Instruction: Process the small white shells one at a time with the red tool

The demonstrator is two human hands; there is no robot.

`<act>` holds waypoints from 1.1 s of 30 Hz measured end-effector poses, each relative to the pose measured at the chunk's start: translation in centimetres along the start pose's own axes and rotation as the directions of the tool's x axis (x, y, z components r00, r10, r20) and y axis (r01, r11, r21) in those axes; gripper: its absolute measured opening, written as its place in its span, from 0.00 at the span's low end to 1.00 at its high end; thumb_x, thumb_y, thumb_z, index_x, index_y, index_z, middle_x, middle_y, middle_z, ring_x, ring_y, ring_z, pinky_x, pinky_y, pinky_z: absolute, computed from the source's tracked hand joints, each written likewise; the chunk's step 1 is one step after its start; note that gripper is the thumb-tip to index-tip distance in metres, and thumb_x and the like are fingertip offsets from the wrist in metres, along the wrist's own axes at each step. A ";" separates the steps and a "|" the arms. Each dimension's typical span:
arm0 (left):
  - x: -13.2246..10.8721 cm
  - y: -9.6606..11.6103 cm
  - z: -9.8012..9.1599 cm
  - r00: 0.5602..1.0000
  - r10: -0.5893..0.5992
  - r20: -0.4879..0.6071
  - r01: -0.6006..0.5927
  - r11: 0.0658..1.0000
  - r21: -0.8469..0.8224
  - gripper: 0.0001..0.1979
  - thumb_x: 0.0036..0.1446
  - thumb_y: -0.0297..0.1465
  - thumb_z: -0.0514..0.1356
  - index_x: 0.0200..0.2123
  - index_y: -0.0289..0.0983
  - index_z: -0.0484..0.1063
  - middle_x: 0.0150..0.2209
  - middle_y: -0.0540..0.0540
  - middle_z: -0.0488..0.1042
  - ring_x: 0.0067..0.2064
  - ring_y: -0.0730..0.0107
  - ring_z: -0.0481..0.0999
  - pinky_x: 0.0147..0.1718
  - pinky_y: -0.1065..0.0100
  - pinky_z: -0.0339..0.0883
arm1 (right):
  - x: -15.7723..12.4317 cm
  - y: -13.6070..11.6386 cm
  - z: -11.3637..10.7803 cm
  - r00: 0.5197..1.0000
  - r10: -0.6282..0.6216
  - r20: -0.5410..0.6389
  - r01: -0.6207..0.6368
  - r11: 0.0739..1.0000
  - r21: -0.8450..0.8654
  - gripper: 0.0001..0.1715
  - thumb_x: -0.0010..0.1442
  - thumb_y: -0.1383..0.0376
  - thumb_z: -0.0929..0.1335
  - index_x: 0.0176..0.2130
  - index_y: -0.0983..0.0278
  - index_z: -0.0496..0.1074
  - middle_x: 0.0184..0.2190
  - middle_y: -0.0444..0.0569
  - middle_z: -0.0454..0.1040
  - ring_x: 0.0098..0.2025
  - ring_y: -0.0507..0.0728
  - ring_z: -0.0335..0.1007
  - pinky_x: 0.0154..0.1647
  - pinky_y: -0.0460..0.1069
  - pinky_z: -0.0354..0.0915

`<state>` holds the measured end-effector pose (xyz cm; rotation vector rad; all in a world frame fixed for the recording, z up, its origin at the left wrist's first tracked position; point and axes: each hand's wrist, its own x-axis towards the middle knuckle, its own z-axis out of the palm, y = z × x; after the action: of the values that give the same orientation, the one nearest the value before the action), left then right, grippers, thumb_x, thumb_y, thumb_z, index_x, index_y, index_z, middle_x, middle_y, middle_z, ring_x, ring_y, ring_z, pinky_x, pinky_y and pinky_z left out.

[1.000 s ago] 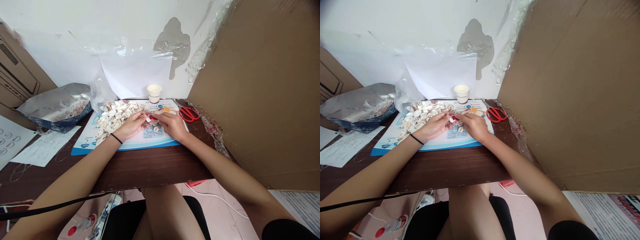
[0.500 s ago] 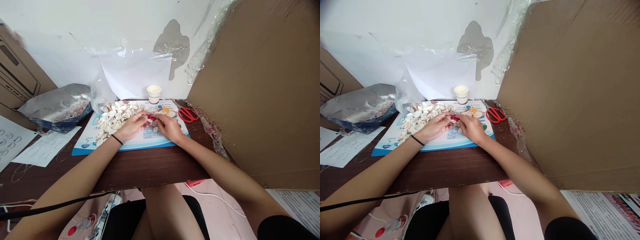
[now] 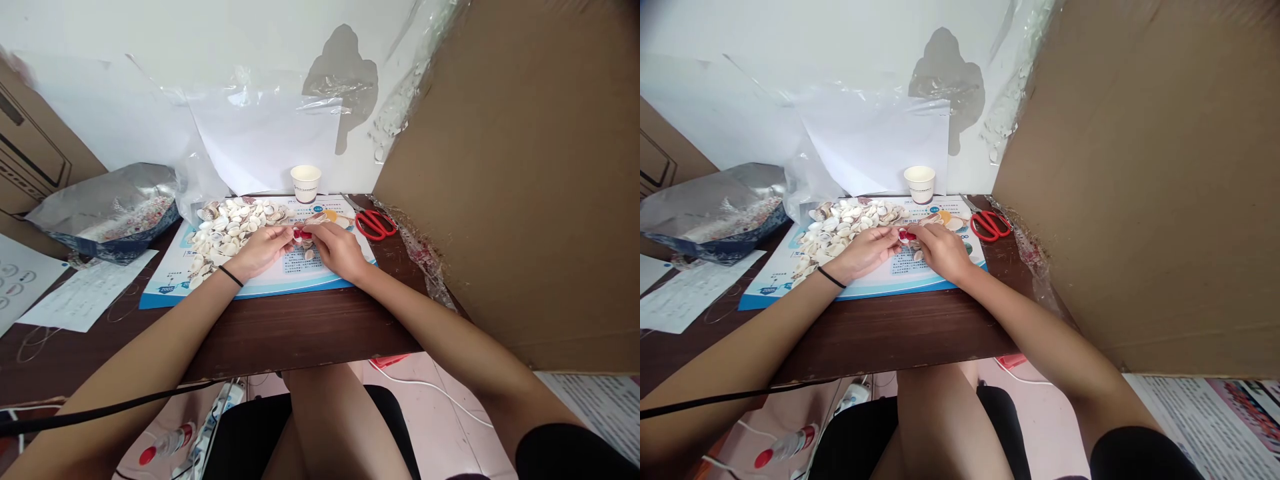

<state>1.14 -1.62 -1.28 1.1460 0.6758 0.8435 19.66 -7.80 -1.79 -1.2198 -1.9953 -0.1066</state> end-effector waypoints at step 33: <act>0.0 0.3 0.1 0.998 -0.064 -0.018 0.064 0.998 -0.003 0.07 0.57 0.25 0.64 0.39 0.31 0.78 0.41 0.40 0.78 0.41 0.66 0.79 0.52 0.57 0.70 | 0.2 2.3 -0.3 0.996 0.088 -0.027 -0.090 0.992 -0.088 0.21 0.65 0.72 0.60 0.51 0.62 0.74 0.45 0.52 0.79 0.46 0.57 0.75 0.44 0.50 0.69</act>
<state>1.15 -1.60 -0.92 1.1102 0.7227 0.8011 21.60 -6.58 -2.12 -1.3561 -1.9313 -0.1661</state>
